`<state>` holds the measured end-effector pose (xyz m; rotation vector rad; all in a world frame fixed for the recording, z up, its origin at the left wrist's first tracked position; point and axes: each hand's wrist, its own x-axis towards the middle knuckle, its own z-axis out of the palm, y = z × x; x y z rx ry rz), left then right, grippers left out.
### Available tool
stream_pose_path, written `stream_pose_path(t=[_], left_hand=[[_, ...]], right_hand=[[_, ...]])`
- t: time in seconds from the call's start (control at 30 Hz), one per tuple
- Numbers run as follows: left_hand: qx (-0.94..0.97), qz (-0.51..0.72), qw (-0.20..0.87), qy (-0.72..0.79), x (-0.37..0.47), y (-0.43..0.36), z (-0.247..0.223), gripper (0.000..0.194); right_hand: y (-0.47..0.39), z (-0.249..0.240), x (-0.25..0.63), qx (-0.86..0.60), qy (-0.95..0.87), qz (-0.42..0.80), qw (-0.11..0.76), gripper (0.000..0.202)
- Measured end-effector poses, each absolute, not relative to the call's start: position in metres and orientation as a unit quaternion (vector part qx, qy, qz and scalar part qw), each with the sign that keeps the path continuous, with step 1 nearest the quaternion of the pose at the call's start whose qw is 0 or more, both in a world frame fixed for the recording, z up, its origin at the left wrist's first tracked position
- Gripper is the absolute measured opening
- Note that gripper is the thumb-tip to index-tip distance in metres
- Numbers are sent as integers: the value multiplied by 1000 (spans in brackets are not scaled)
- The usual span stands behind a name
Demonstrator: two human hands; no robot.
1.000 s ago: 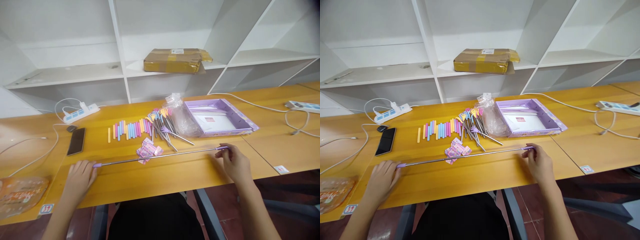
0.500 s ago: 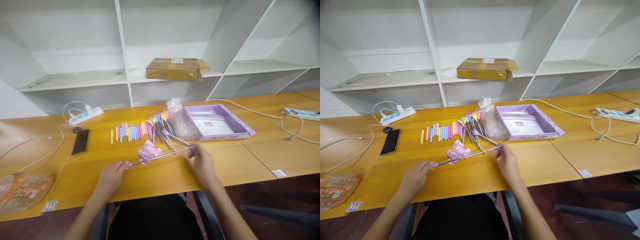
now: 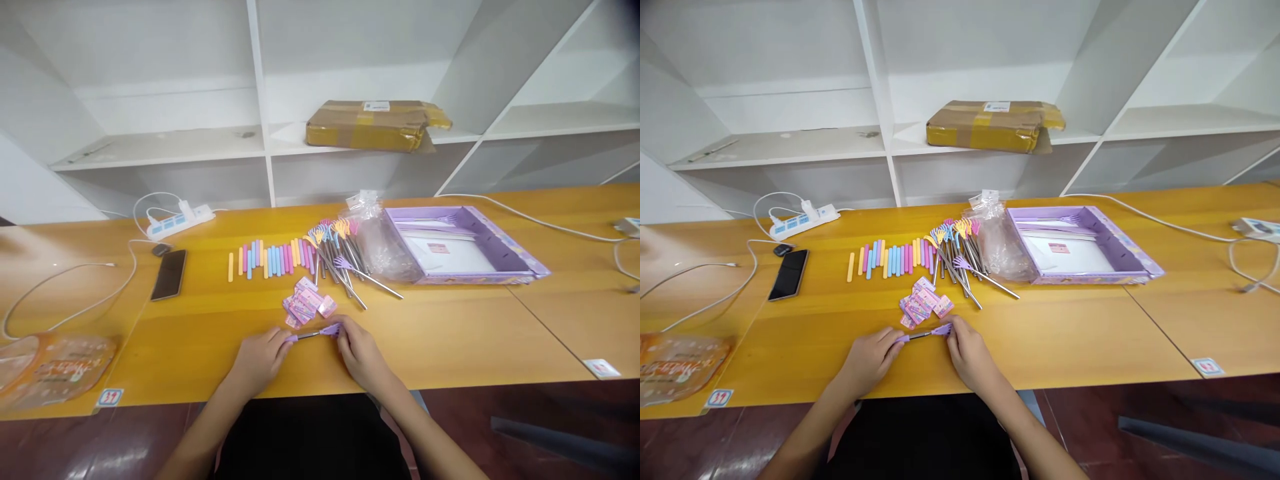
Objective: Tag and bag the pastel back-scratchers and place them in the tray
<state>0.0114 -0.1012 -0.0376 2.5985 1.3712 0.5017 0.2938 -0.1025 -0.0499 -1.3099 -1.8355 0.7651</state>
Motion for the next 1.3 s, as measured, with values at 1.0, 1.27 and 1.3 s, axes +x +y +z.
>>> stream_pose_path(t=[1.0, 1.27, 1.3], left_hand=[[868, 122, -107, 469, -41, -98, 1, 30], [860, 131, -194, 454, -124, -95, 39, 24], [858, 139, -195, 455, -133, -97, 40, 24]], right_hand=[[-85, -24, 358, -615, -659, 123, 415, 22], [-98, 5, 461, -720, -562, 18, 407, 31], [-102, 6, 472, -736, -539, 5, 409, 32]])
